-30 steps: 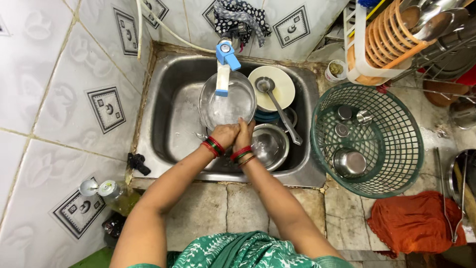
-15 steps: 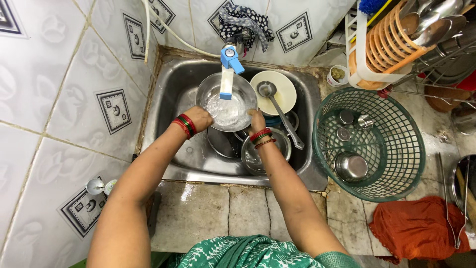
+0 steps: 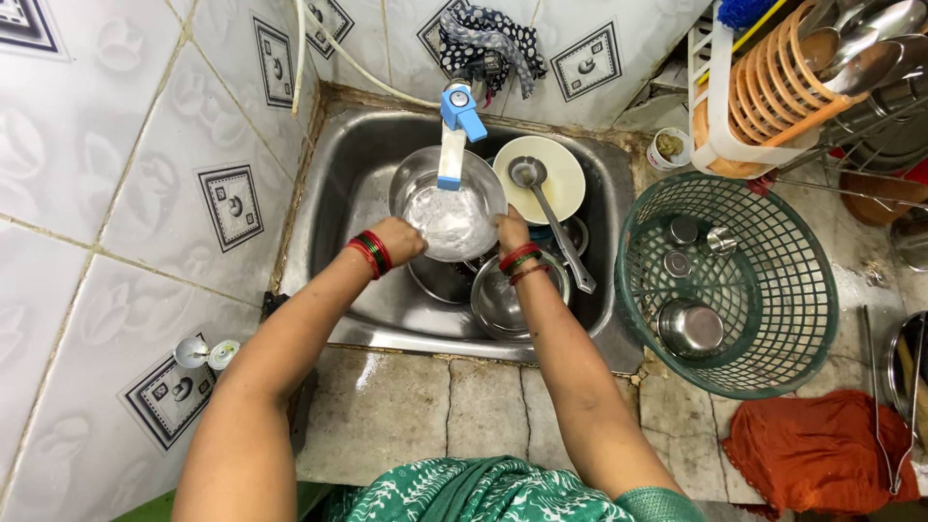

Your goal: The person stacks used steel pots, cups, and a rolling pin on the counter, then washes dishes one at a time at the kitchen sink, rinsing steel bowls, plates, a blue pot lid, and a large steel plate under the tap and placing cleaned items into a green drying basket beside the sink.

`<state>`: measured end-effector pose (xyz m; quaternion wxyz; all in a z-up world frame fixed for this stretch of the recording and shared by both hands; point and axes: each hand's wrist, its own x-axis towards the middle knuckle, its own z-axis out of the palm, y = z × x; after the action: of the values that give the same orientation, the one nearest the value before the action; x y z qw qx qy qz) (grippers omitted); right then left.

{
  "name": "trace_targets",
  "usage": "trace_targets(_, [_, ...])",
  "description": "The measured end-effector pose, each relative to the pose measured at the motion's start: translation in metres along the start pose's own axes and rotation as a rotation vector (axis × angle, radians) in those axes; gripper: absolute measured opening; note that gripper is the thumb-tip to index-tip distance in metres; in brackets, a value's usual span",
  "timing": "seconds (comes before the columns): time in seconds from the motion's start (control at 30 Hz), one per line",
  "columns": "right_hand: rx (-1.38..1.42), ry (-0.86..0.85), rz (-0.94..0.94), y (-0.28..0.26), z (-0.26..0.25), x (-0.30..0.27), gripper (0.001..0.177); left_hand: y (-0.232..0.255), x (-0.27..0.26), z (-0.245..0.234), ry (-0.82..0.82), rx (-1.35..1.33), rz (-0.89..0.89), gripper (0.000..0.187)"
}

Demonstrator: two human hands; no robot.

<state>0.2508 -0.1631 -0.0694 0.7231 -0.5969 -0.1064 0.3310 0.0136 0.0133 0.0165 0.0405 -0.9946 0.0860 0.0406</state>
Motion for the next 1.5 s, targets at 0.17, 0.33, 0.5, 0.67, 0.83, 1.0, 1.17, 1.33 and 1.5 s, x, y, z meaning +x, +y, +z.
trace_targets(0.17, [-0.223,0.106,-0.016,-0.006,0.027,-0.012,0.046,0.01,0.0,0.004,0.06,-0.132,-0.137,0.017])
trace_targets(0.33, [0.031,0.26,-0.156,0.025,0.066,-0.053,0.068,0.06,0.042,0.02,0.252,-0.194,-0.245,0.016])
trace_targets(0.5, [-0.085,0.034,-0.022,-0.018,0.038,-0.051,0.057,0.073,0.011,0.025,0.126,-0.32,-0.154,0.023])
trace_targets(0.67, [-0.224,-0.304,0.144,-0.102,0.001,-0.065,0.057,0.016,-0.008,0.003,-0.042,0.04,0.026,0.041])
trace_targets(0.83, [-0.327,-0.471,0.264,-0.13,0.007,-0.08,0.059,-0.043,0.029,-0.047,-0.086,0.793,0.276,0.071])
trace_targets(1.0, [-0.231,-0.556,0.145,-0.126,-0.005,-0.07,0.057,-0.041,0.029,-0.065,0.139,0.784,0.283,0.068])
trace_targets(1.17, [-0.275,-0.256,0.096,-0.093,-0.027,-0.041,0.05,0.017,0.002,-0.057,-0.209,0.318,-0.051,0.09])
trace_targets(1.33, [-0.309,-0.17,-0.185,-0.047,-0.002,-0.019,0.048,0.125,0.026,-0.046,-0.064,-0.774,-0.326,0.091])
trace_targets(1.5, [-0.172,-0.18,-0.056,-0.049,0.011,-0.028,0.055,0.101,0.024,-0.004,0.171,-0.603,-0.188,0.076])
